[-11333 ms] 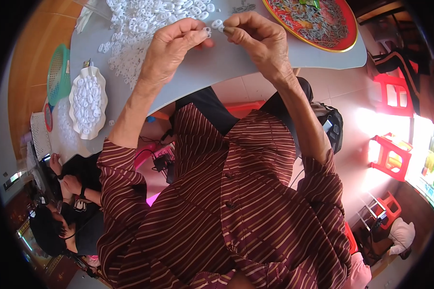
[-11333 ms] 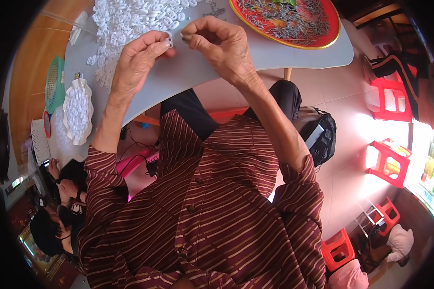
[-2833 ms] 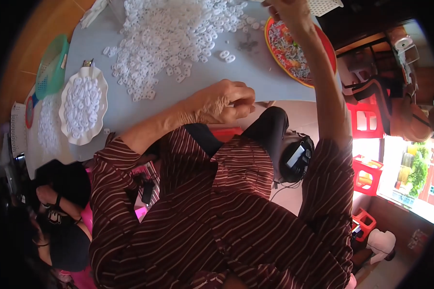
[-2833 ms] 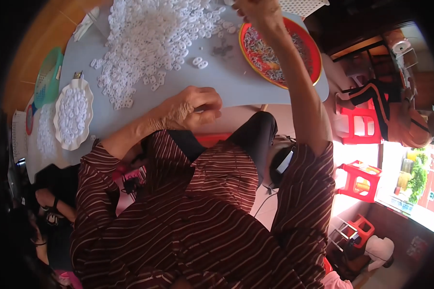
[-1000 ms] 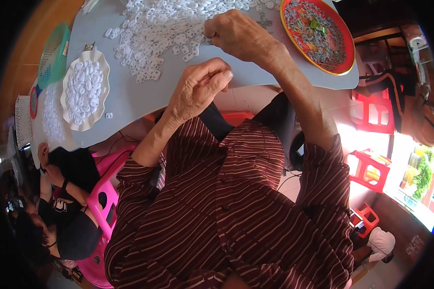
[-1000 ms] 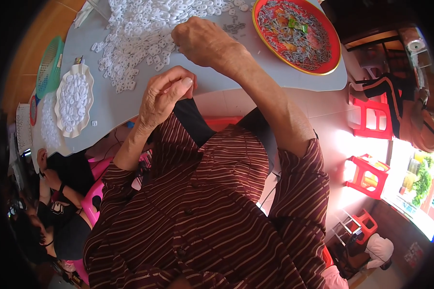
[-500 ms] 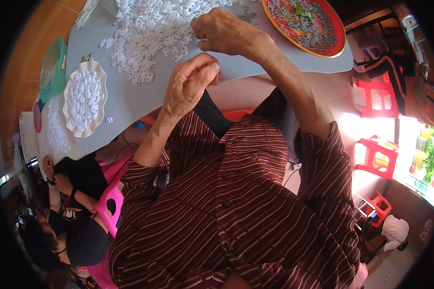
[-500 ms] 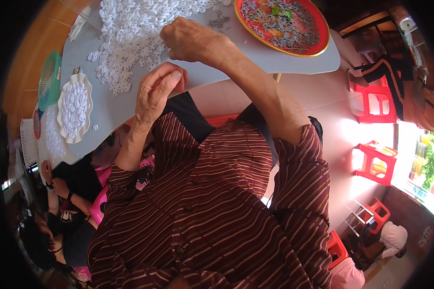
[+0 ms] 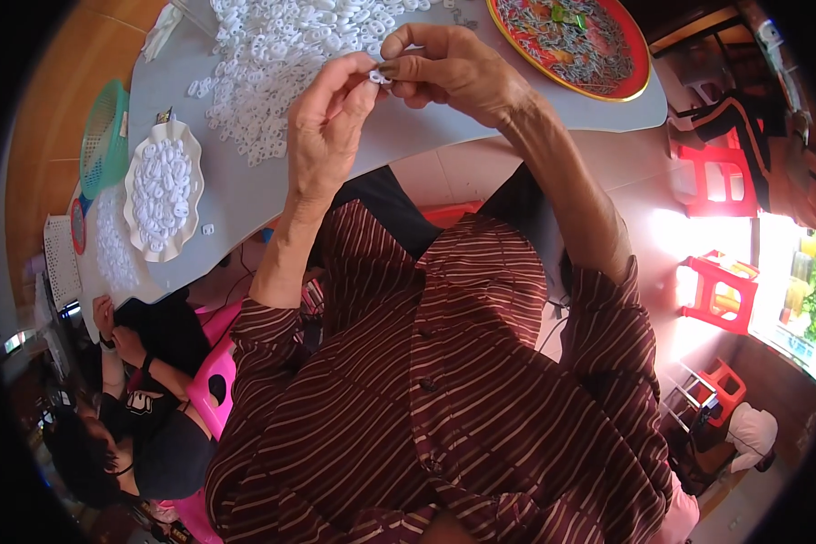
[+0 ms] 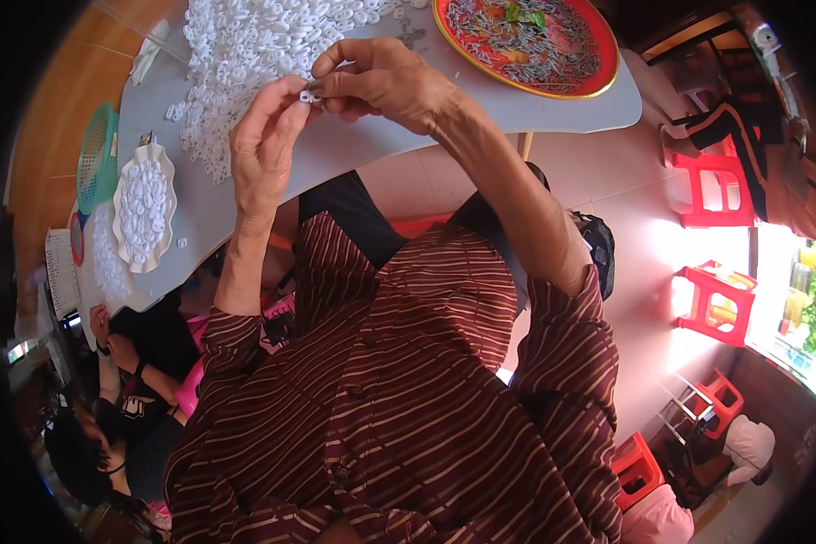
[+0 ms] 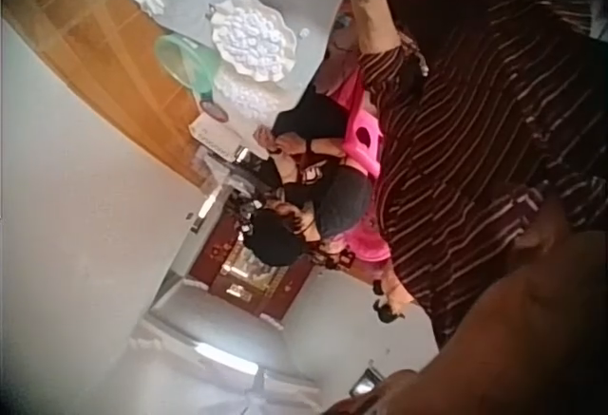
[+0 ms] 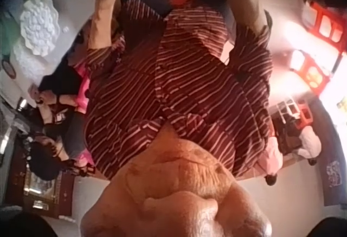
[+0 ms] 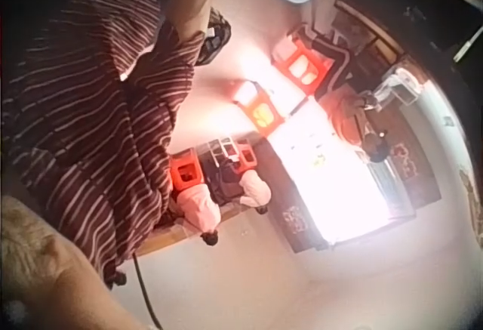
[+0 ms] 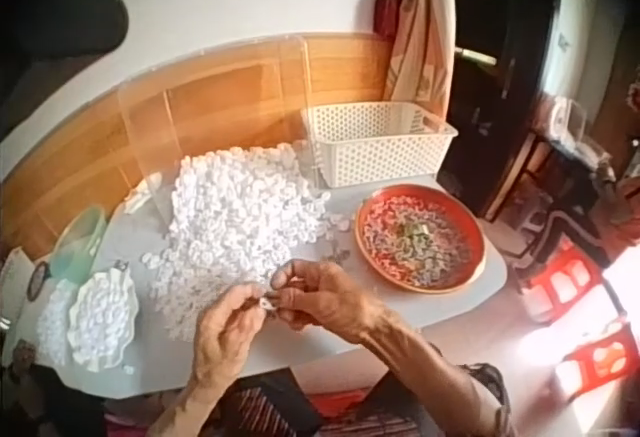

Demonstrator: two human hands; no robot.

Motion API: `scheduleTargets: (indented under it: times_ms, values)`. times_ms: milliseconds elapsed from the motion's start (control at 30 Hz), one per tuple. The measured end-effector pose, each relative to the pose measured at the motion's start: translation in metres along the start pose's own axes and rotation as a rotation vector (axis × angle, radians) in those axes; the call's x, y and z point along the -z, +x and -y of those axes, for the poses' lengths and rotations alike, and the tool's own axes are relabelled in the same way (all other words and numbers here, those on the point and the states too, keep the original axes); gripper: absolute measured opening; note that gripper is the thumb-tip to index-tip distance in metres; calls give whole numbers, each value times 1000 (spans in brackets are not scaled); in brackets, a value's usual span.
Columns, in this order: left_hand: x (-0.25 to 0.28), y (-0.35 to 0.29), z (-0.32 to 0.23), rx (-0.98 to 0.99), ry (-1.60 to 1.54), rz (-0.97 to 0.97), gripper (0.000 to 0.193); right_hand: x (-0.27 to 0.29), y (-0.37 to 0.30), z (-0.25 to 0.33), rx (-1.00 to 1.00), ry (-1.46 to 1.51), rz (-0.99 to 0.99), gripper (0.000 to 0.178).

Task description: Assembling small white plastic components at a table.

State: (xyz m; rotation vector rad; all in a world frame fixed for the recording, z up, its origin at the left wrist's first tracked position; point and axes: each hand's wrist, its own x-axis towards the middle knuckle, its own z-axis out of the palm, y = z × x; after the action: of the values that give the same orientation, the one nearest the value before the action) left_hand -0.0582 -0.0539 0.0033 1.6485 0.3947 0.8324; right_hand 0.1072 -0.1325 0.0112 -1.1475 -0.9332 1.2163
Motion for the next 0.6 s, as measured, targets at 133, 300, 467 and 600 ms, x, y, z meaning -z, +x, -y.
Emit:
scheduleTargets:
  times_ms: [133, 300, 467, 600]
  values:
    - [2, 4, 1, -42, 109, 75, 19, 6, -5, -11, -19, 313, 84, 15]
    - [-2, 8, 4, -282, 331, 94, 17, 8, -9, -16, -55, 421, 91, 14]
    - [-2, 11, 6, -189, 249, 140, 10, 7, -16, -16, -57, 364, 74, 18]
    - [1, 15, 1, -81, 265, 167, 7, 4, -24, -12, 55, -3, -116, 25]
